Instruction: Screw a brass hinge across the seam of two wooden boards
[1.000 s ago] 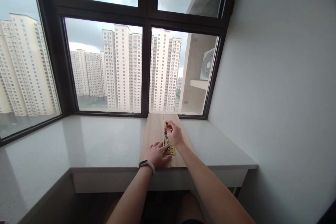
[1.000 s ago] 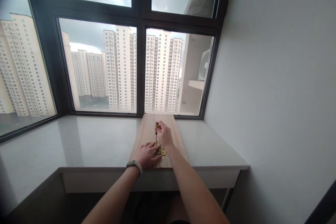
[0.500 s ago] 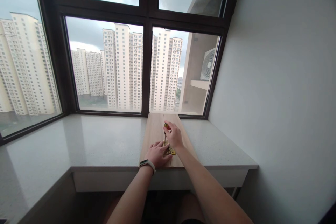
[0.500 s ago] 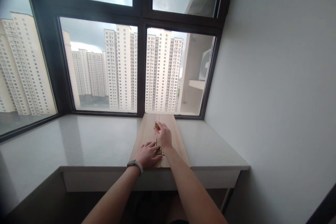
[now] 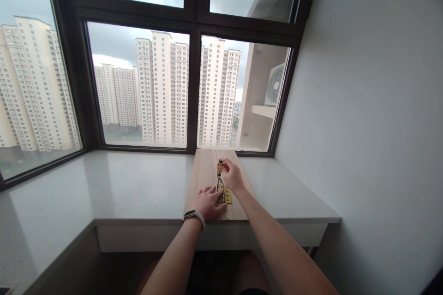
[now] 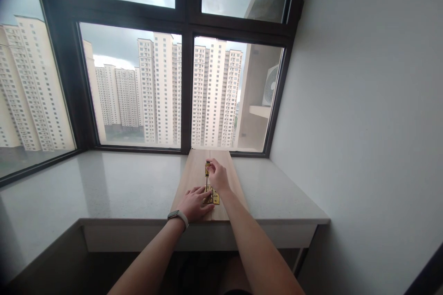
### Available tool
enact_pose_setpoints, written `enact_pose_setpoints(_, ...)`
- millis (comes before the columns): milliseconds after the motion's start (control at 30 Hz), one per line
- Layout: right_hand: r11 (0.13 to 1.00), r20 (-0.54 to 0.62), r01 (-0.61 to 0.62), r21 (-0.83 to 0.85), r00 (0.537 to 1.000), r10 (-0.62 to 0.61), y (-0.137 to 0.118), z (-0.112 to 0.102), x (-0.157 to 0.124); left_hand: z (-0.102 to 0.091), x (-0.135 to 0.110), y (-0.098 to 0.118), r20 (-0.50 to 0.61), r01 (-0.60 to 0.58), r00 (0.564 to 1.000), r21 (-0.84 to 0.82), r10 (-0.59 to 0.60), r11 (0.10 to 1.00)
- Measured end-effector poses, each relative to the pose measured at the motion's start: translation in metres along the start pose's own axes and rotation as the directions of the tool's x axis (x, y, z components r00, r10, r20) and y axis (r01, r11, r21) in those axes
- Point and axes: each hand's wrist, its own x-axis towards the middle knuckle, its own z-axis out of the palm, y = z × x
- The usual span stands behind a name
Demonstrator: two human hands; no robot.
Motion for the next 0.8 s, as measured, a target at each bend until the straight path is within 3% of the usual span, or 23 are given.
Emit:
enact_pose_setpoints(500,0.971,-0.148,0.093,-0.222,0.981,-0.128,-0.008,0.016,-0.018,-0.002,-0.002,0.002,-0.029,-0.02,0.999,0.005,0.02,1.0)
enact_pose_setpoints(800,0.992,0.013,0.086,-0.089,0.996,-0.086,-0.003,0.002,-0.005,0.004,0.001,-0.002,-0.047,-0.03,0.998,-0.004,0.03,1.0)
